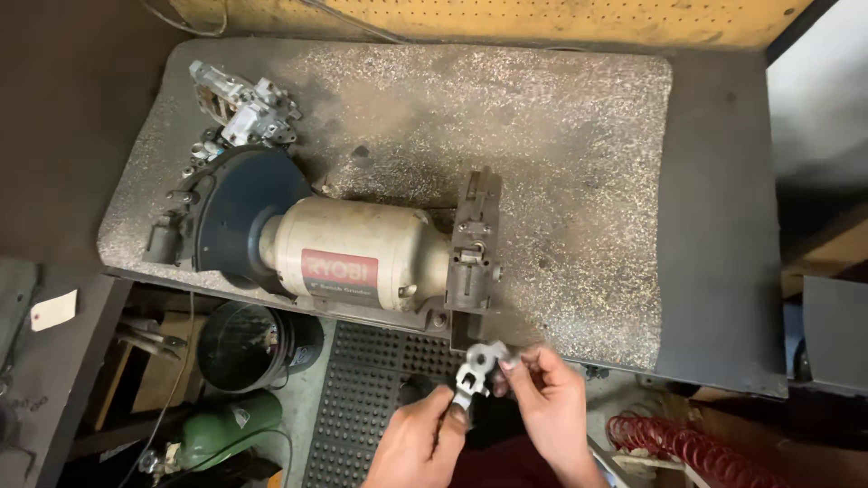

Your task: The person grinds several small metal parts one by one against a bench grinder wheel. They pick up each part from a pile on the workbench, hold it against the spinning wheel, rotate it to grind different edges, and then place it back on the bench.

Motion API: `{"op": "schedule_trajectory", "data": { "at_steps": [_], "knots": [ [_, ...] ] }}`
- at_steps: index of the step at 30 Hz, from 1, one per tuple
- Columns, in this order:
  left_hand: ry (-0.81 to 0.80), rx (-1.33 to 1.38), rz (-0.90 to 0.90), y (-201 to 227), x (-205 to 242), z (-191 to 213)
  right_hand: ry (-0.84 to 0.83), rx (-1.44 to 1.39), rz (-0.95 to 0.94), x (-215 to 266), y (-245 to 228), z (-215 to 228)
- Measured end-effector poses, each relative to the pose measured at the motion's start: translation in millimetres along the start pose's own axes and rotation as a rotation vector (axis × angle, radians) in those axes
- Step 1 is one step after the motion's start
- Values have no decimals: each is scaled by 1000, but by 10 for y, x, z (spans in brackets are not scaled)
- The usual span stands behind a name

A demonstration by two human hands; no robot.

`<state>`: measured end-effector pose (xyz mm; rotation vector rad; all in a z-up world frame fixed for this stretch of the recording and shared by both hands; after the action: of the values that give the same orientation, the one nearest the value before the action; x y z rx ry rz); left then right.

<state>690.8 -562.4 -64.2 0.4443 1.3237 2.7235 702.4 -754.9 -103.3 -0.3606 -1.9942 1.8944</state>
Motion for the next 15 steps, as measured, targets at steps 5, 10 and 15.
{"op": "schedule_trajectory", "data": {
  "at_steps": [5, 10, 15],
  "knots": [
    [-14, 45, -50, 13, -106, -94, -72, -54, -56, -78, 37, 47],
    [-30, 91, -23, 28, -225, -26, -225, -70, 6, -136, -126, 116],
    [-228, 802, 416, -460, -356, -342, -279, 186, 129, -194, -173, -7]
  ]
}}
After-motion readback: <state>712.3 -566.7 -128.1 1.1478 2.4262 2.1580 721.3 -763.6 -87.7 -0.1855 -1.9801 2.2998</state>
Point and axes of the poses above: each hand's wrist, its own x-axis away from the middle knuckle, its own z-axis out of the back of the hand, y = z × x, the point moved 10 cm from there along -x, towards the middle knuckle, and after that the axes turned 9 degrees about y, right-handed, at the moved point
